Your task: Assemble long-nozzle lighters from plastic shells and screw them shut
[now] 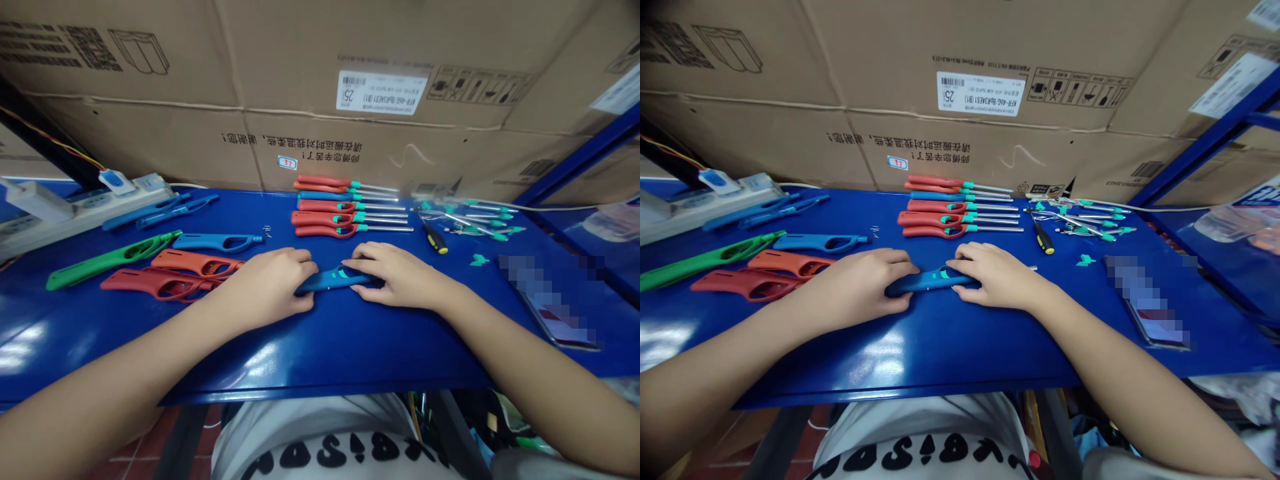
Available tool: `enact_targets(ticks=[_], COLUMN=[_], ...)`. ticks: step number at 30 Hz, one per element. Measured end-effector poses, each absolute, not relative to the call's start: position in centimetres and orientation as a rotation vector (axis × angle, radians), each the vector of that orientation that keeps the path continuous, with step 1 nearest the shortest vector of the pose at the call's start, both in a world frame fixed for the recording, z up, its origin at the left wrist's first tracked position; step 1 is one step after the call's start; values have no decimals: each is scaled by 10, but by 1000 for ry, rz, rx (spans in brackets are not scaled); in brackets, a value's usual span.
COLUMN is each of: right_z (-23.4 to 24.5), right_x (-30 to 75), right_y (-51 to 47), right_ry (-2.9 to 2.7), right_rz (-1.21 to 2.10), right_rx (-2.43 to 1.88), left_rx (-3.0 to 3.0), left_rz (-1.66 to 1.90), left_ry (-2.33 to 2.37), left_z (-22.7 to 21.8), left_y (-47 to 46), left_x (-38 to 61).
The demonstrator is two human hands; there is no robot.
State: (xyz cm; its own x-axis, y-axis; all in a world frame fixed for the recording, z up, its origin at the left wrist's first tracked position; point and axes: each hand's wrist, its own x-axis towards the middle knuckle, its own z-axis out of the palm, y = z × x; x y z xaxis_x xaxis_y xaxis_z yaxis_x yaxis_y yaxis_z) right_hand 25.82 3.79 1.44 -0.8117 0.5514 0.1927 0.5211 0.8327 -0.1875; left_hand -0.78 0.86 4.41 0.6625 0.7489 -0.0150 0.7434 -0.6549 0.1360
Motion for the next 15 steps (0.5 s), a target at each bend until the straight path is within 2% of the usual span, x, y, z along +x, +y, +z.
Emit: enact_targets(ticks=[15], right_z=[20], right_x=[259], right_y=[35], right_ry=[-2740], right_rz=[-19], right_rx=[-937], left_rx=[2846], left_rz=[261], left_ry=[1153], left_z=[32], left_y=[19], left_x=[-11])
